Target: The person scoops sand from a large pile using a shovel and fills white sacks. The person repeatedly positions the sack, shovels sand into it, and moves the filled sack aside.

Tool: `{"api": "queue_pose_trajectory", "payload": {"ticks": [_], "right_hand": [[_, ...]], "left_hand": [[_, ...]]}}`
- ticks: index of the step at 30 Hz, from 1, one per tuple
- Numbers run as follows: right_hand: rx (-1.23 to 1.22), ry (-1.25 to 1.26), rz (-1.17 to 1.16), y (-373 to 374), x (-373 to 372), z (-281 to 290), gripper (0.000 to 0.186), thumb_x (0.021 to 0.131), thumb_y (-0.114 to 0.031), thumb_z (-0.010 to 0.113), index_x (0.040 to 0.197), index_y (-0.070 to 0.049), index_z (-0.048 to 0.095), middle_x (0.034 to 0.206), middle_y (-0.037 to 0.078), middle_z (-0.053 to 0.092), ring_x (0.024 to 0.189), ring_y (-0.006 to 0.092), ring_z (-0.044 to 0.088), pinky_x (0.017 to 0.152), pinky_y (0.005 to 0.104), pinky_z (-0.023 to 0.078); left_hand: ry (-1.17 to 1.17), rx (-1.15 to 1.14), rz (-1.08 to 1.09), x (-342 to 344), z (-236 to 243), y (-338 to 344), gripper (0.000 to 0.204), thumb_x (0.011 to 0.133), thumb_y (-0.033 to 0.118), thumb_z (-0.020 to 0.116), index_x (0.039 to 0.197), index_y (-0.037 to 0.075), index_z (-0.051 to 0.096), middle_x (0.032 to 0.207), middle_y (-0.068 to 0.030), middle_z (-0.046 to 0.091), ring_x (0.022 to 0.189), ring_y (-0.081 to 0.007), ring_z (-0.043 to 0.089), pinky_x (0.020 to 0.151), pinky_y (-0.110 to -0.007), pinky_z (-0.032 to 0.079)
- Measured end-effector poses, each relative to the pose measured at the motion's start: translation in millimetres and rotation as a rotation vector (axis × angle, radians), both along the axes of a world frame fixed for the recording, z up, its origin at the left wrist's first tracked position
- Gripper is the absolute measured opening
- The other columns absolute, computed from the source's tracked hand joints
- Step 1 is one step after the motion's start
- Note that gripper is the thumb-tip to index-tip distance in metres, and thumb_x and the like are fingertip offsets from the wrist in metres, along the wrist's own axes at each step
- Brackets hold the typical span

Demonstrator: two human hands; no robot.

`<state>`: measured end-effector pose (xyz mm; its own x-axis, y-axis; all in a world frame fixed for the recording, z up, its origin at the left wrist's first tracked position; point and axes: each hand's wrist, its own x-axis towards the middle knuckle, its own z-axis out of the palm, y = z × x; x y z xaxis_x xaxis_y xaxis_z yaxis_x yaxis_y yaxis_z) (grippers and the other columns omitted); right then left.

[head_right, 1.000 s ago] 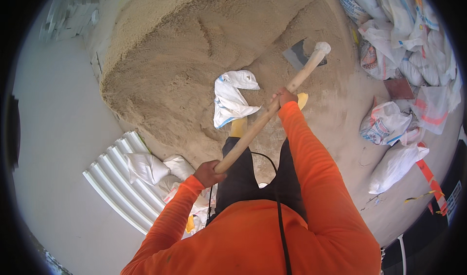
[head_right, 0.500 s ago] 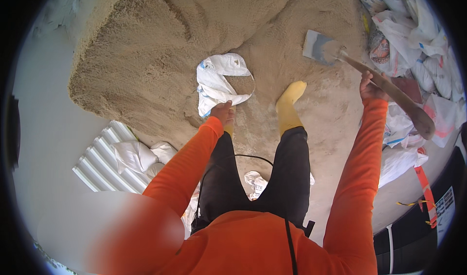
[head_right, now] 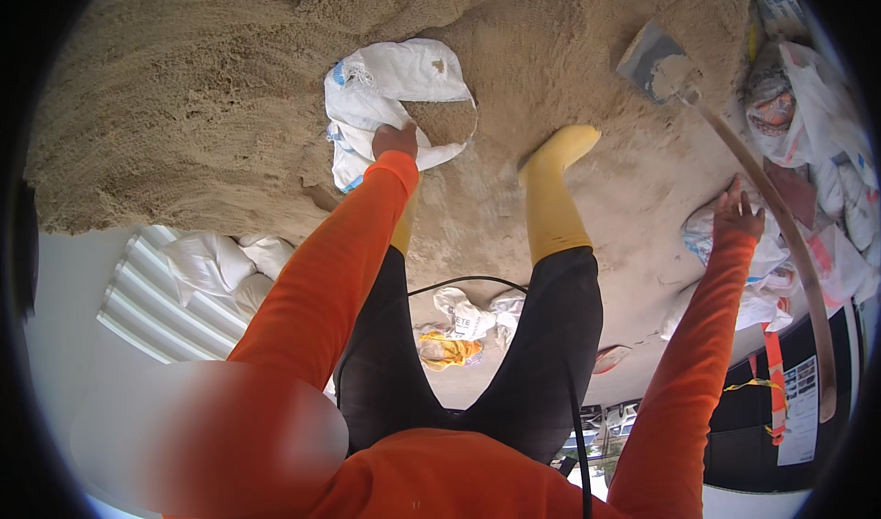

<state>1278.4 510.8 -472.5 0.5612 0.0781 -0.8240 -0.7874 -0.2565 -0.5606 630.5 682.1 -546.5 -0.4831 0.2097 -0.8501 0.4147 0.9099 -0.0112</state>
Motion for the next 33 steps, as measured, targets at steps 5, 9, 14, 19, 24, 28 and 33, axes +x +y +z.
{"api": "queue_pose_trajectory", "payload": {"ticks": [5, 9, 14, 19, 24, 28, 33], "right_hand": [[-0.403, -0.001, 0.848, 37.4, -213.8, -143.2, 0.051, 0.091, -0.039, 0.058, 0.131, -0.008, 0.053, 0.115, 0.019, 0.065, 0.102, 0.0326, 0.065, 0.086, 0.0419, 0.053], [-0.359, -0.247, 1.702, 77.2, -400.2, -208.5, 0.054, 0.083, -0.027, 0.075, 0.129, -0.007, 0.056, 0.111, 0.019, 0.069, 0.103, 0.0328, 0.066, 0.093, 0.0389, 0.051], [-0.336, -0.208, 1.625, 135.2, -512.9, -237.0, 0.044, 0.088, -0.026, 0.065, 0.126, -0.005, 0.062, 0.115, 0.022, 0.068, 0.114, 0.0374, 0.063, 0.099, 0.0424, 0.048], [-0.209, -0.145, 1.62, 112.5, -488.9, -214.2, 0.032, 0.092, -0.025, 0.059, 0.115, -0.004, 0.068, 0.112, 0.02, 0.069, 0.109, 0.0386, 0.064, 0.094, 0.0402, 0.049], [-0.261, -0.041, 1.702, 122.6, -458.1, -103.5, 0.038, 0.095, -0.032, 0.055, 0.109, 0.001, 0.067, 0.097, 0.023, 0.068, 0.087, 0.0362, 0.066, 0.082, 0.0408, 0.05], [-0.218, 0.253, 1.358, 113.5, -447.7, -76.9, 0.04, 0.095, -0.034, 0.061, 0.101, 0.005, 0.066, 0.082, 0.012, 0.063, 0.073, 0.0193, 0.061, 0.069, 0.0329, 0.054], [-0.197, 0.299, 1.476, 151.9, -477.0, -22.1, 0.042, 0.096, -0.04, 0.058, 0.101, 0.001, 0.065, 0.083, 0.007, 0.062, 0.07, 0.0213, 0.063, 0.065, 0.0326, 0.055]], "left_hand": [[0.168, 0.258, -0.002, -18.5, -33.3, -35.0, 0.044, 0.082, 0.033, 0.063, 0.092, -0.009, 0.066, 0.092, -0.0327, 0.067, 0.094, -0.0464, 0.066, 0.085, -0.047, 0.051], [0.142, 0.292, -0.207, -42.4, -67.5, -72.3, 0.041, 0.082, 0.031, 0.063, 0.089, -0.01, 0.065, 0.082, -0.0288, 0.068, 0.088, -0.0435, 0.068, 0.08, -0.046, 0.053], [-0.153, 0.071, 0.061, -82.1, -60.4, -82.2, 0.035, 0.092, 0.02, 0.057, 0.115, -0.006, 0.057, 0.11, -0.0248, 0.066, 0.103, -0.039, 0.064, 0.087, -0.049, 0.051], [-0.265, 0.219, 0.989, -99.3, -7.4, -76.0, 0.031, 0.102, 0.019, 0.047, 0.128, 0.002, 0.046, 0.134, -0.0163, 0.051, 0.128, -0.0301, 0.051, 0.106, -0.05, 0.04], [-0.399, 0.308, 1.281, -139.7, 22.9, -71.5, 0.034, 0.098, 0.025, 0.047, 0.125, 0.004, 0.051, 0.122, -0.0116, 0.06, 0.117, -0.0279, 0.057, 0.104, -0.049, 0.041], [-0.334, 0.361, 1.174, -154.3, 58.4, -45.9, 0.033, 0.097, 0.027, 0.05, 0.12, 0.005, 0.053, 0.114, -0.0108, 0.063, 0.106, -0.0275, 0.063, 0.091, -0.049, 0.05], [-0.283, 0.226, 0.426, -182.9, 91.4, -26.6, 0.044, 0.096, 0.041, 0.056, 0.113, 0.0, 0.059, 0.106, -0.0126, 0.066, 0.085, -0.0248, 0.068, 0.06, -0.039, 0.056]]}}
